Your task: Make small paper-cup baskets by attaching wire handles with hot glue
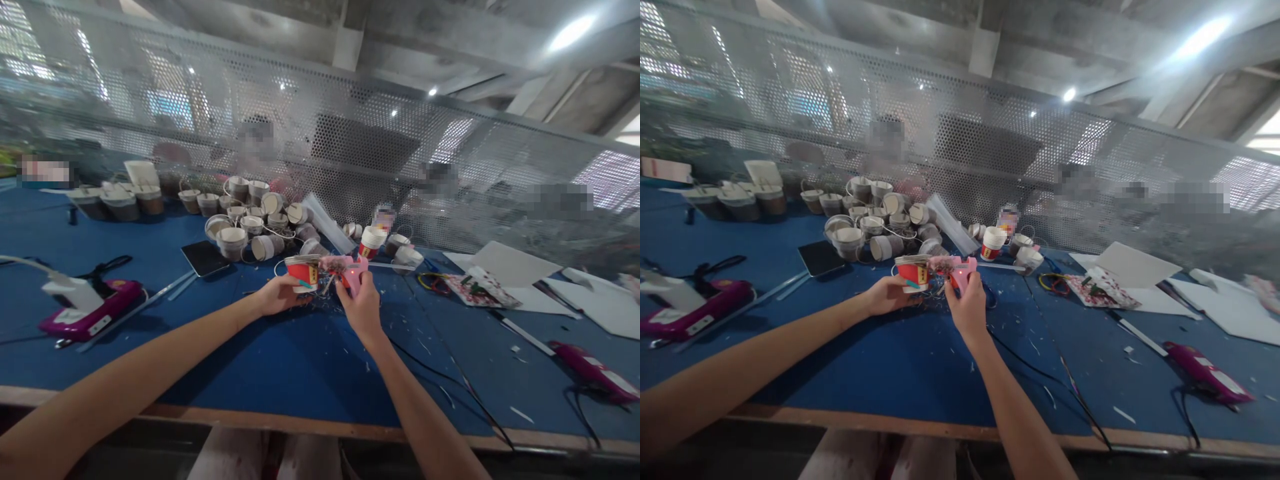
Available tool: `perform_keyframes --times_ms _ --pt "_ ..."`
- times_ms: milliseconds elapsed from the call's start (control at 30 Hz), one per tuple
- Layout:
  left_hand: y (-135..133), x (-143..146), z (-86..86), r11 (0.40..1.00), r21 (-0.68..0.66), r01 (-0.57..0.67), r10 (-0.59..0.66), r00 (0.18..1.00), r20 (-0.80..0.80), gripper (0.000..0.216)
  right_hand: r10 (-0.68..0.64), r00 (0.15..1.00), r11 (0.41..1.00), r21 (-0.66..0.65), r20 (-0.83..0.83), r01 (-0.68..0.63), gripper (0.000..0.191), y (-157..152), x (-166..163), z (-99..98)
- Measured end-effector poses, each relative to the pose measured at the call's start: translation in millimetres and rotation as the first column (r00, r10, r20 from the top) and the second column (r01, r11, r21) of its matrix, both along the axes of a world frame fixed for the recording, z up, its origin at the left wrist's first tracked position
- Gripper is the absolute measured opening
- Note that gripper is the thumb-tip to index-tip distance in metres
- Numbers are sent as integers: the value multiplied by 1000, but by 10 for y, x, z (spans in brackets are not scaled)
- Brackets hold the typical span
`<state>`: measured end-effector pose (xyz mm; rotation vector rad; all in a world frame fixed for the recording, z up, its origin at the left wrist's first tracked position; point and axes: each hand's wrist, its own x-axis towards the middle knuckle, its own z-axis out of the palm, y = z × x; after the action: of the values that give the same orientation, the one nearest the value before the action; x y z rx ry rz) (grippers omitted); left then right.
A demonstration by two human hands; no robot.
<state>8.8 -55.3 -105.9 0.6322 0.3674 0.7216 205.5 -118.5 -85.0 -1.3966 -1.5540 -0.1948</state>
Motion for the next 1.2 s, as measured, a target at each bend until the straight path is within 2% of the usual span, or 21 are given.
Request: perform_keyframes --times_ms 267,600,900,1200 --pt "-5 -10 14 1000 -13 3 -3 1000 -5 36 -23 1000 1000 19 9 23 23 8 13 -9" --pt "16 -20 -25 998 64 22 -23 1000 11 35 -5 999 999 38 33 4 20 6 15 -6" --pt "8 1 -11 1000 28 -12 13 999 -30 33 24 1000 999 24 11 -24 20 2 -3 -6" --pt "14 -13 -20 1000 17 -13 13 1000 -5 33 18 1000 999 35 19 -19 16 18 10 -30"
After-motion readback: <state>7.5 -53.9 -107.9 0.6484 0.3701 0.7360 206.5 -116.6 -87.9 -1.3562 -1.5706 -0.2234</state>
